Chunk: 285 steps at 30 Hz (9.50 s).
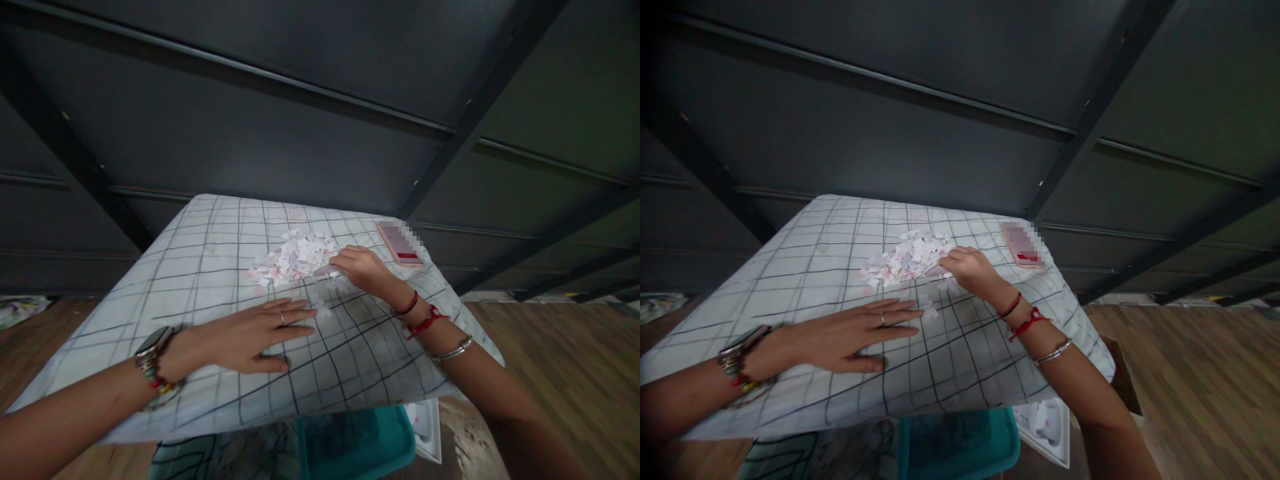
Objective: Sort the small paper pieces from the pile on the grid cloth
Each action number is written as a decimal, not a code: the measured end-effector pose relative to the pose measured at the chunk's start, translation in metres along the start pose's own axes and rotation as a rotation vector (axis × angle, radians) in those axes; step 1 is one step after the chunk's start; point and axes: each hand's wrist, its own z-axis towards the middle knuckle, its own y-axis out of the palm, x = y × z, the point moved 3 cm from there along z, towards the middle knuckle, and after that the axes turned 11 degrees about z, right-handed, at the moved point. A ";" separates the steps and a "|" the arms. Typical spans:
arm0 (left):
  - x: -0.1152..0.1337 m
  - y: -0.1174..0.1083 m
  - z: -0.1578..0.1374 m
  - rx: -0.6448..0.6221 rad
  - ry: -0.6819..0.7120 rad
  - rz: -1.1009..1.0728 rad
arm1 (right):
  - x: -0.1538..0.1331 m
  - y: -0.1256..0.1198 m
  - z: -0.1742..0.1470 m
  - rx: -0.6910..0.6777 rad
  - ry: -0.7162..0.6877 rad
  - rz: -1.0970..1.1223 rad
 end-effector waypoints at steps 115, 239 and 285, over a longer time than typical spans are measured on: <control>-0.013 0.005 -0.010 0.245 -0.318 0.167 | -0.046 -0.007 -0.032 0.005 -0.066 0.032; -0.005 0.001 -0.007 0.165 -0.249 0.086 | -0.037 -0.008 -0.036 -0.026 -0.045 0.164; -0.004 0.001 -0.006 0.192 -0.214 0.125 | -0.042 -0.013 -0.016 0.036 0.042 -0.067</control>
